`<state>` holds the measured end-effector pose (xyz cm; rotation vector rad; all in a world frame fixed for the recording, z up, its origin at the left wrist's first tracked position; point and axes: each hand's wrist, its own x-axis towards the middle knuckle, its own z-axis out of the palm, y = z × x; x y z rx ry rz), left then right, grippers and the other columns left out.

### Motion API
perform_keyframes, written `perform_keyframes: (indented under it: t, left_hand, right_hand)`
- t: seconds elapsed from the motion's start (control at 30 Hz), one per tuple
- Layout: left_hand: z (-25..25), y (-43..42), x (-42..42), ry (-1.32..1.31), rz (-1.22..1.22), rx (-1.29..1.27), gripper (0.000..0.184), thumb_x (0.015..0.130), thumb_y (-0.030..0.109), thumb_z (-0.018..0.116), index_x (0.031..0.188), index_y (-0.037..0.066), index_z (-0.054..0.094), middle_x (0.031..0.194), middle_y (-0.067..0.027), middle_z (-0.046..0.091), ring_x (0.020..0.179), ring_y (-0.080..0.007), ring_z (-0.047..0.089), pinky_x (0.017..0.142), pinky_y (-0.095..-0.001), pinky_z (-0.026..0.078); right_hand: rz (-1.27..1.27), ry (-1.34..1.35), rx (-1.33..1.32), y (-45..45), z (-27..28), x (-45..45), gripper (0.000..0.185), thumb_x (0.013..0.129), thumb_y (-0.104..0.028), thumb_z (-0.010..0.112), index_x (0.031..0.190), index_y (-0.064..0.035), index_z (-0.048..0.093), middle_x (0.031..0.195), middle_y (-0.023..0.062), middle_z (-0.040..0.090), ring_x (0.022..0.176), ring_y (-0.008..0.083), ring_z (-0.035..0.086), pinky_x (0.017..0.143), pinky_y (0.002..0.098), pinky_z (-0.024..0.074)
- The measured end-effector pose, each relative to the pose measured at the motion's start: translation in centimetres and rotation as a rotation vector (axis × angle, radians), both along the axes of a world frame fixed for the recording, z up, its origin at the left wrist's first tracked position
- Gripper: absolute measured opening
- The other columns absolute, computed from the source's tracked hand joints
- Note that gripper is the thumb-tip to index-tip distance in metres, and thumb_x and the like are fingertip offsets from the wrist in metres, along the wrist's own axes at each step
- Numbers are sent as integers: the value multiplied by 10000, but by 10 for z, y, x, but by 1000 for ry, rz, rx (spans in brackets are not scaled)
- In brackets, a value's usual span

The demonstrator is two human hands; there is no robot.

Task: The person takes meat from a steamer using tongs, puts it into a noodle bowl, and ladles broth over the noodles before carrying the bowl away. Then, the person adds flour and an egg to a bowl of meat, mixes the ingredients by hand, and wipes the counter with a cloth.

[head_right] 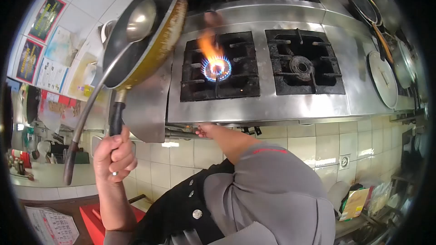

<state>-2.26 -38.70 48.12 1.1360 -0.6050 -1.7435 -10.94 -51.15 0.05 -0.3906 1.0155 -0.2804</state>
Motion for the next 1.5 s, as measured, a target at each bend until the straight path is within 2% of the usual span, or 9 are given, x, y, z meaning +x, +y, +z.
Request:
perform_keyframes:
  t: [0.13,0.37,0.53,0.9,1.1,1.2,1.37,1.47,1.5]
  left_hand:
    - [-18,-15,-23,-151,-21,101,96,930,143,535,891,79,474,545,43,389,326,-45,298,352,-237,228]
    - [-80,-43,-35,-151,-156,177,71,947,135,529,932,72,500,570,41,409,365,-53,331,392,-239,262]
    - [-122,-62,-48,-262,-208,197,88,949,148,540,959,67,507,586,34,418,388,-60,347,406,-242,277]
    - [-179,-93,-46,-276,-315,210,159,942,205,570,870,99,476,608,27,454,415,-57,359,416,-237,283]
    - [-191,-103,-38,-181,-311,189,310,982,356,561,1104,71,563,808,-47,618,577,-136,552,554,-281,424]
    - [-195,-73,-16,-156,-290,249,498,1007,471,493,1295,65,513,972,-94,682,787,-161,658,660,-281,484]
    - [-211,41,47,-218,-214,199,639,956,512,577,1392,61,452,1073,-77,656,825,-139,659,722,-258,495]
    - [-234,124,94,-241,-8,382,609,951,488,593,1361,51,481,1053,-65,652,814,-127,657,704,-259,496]
    - [-249,155,110,-286,90,452,511,983,413,565,1348,59,506,1016,-74,670,788,-143,661,682,-273,500]
  right_hand:
    - [-107,236,-60,20,73,7,221,938,-234,646,1131,-143,590,976,54,646,691,164,638,580,330,545]
    - [99,-92,41,-5,-17,-8,149,995,-213,478,1039,-117,583,902,36,652,729,172,682,580,318,540]
    - [-7,148,-125,23,82,-2,149,978,-284,550,955,-142,589,818,-18,641,750,173,671,633,331,537]
    - [8,-14,-57,9,35,16,133,965,-281,565,944,-149,566,818,4,628,741,205,664,639,359,540]
    - [-25,-5,-81,13,45,11,129,957,-279,574,938,-153,553,818,16,622,737,222,660,642,375,542]
    - [-10,-40,-68,17,36,4,128,953,-278,578,935,-155,547,818,22,618,734,231,659,644,383,543]
    - [37,-186,-35,10,0,-24,129,947,-276,585,930,-158,537,818,32,613,730,245,655,647,396,544]
    - [112,-118,-25,-3,-45,-34,215,984,-357,520,913,-154,524,832,38,606,788,219,642,697,383,525]
    - [193,-433,16,-7,-37,-50,276,979,-431,531,931,-159,545,845,30,604,811,205,634,701,372,504]
